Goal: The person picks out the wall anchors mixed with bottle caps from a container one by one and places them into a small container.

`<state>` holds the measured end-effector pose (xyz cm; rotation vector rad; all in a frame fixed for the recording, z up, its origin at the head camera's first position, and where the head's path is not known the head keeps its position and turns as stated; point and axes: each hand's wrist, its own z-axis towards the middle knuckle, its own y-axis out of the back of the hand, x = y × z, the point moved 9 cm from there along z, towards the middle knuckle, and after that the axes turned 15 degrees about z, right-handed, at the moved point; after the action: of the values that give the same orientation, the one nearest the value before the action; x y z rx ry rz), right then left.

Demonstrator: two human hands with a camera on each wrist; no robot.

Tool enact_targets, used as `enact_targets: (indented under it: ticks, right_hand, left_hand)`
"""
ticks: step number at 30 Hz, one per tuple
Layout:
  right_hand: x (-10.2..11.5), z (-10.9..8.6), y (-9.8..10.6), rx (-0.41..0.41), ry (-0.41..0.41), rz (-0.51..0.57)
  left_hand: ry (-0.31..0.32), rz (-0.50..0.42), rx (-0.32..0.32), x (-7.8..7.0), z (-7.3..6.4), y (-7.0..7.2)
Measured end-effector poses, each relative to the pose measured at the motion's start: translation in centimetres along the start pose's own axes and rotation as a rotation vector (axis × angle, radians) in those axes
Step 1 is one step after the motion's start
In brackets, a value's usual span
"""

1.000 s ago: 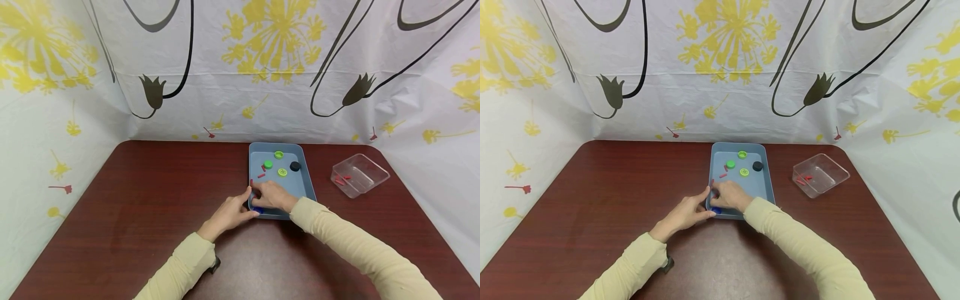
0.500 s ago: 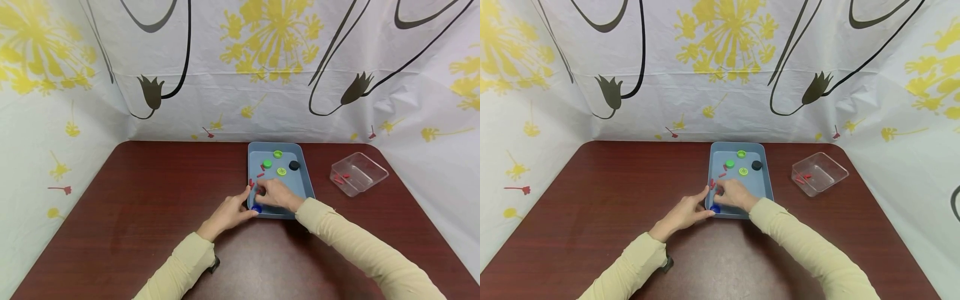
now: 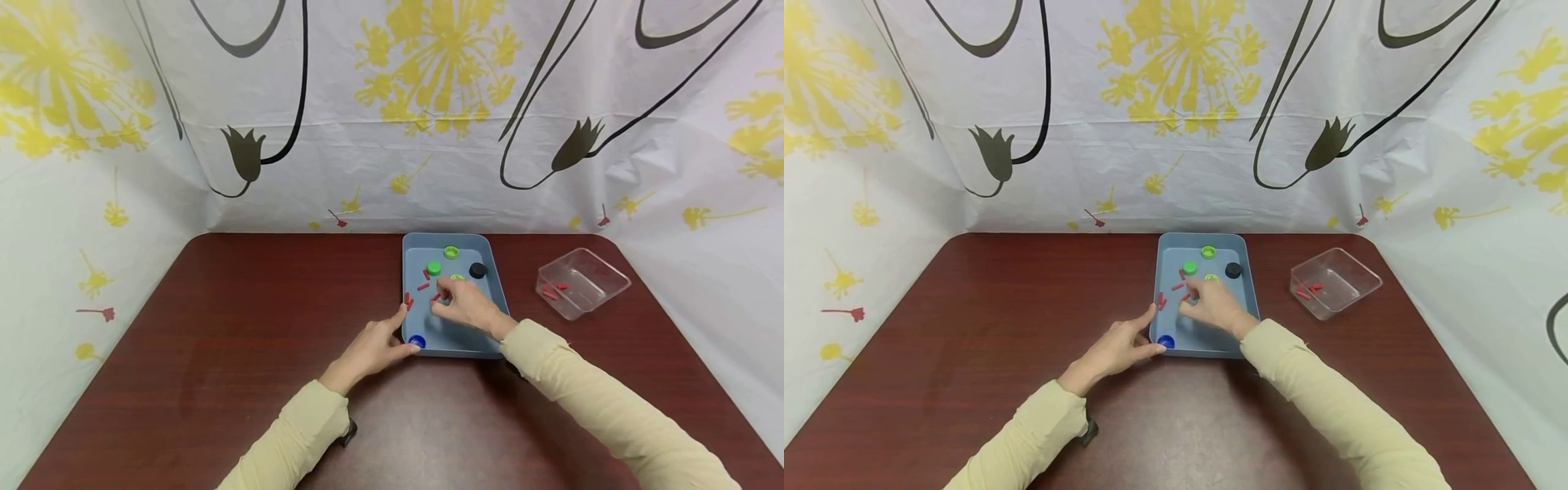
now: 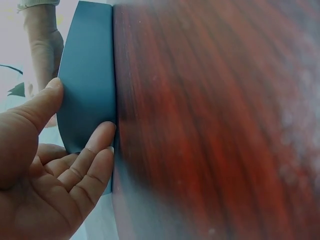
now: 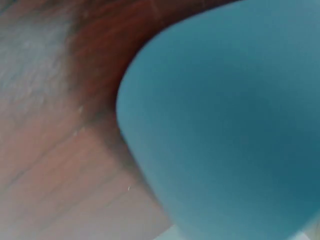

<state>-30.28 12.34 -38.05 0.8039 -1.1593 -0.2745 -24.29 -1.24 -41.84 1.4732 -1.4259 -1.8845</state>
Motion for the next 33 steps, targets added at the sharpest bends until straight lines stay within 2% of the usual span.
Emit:
enact_targets:
  ticks: [5,10,15,20,26,33]
  right_hand:
    - [-0.4,-0.2,3.1,-0.112,-0.003,0.004]
    - [-1.9,-0.9,7.6,-0.273,-0.055,0.038]
    - [-4.0,-2.4,12.4,-0.451,-0.105,0.027]
    - [-6.6,-4.6,16.4,-0.566,-0.198,0.031]
    - [-10.0,-7.3,19.3,-0.648,-0.268,-0.015]
    - [-12.7,-9.6,20.1,-0.642,-0.353,-0.071]
  left_hand:
    - [0.012,-0.004,0.006,0.0,-0.1,0.0]
    - [0.021,-0.005,0.008,0.1,-0.1,-0.1]
    - [0.009,-0.004,0.005,0.0,-0.2,0.0]
    - [-0.002,-0.002,-0.004,0.0,-0.2,0.0]
    - [-0.009,0.000,-0.006,-0.1,-0.2,0.1]
    - [-0.013,0.005,-0.004,-0.1,-0.2,0.1]
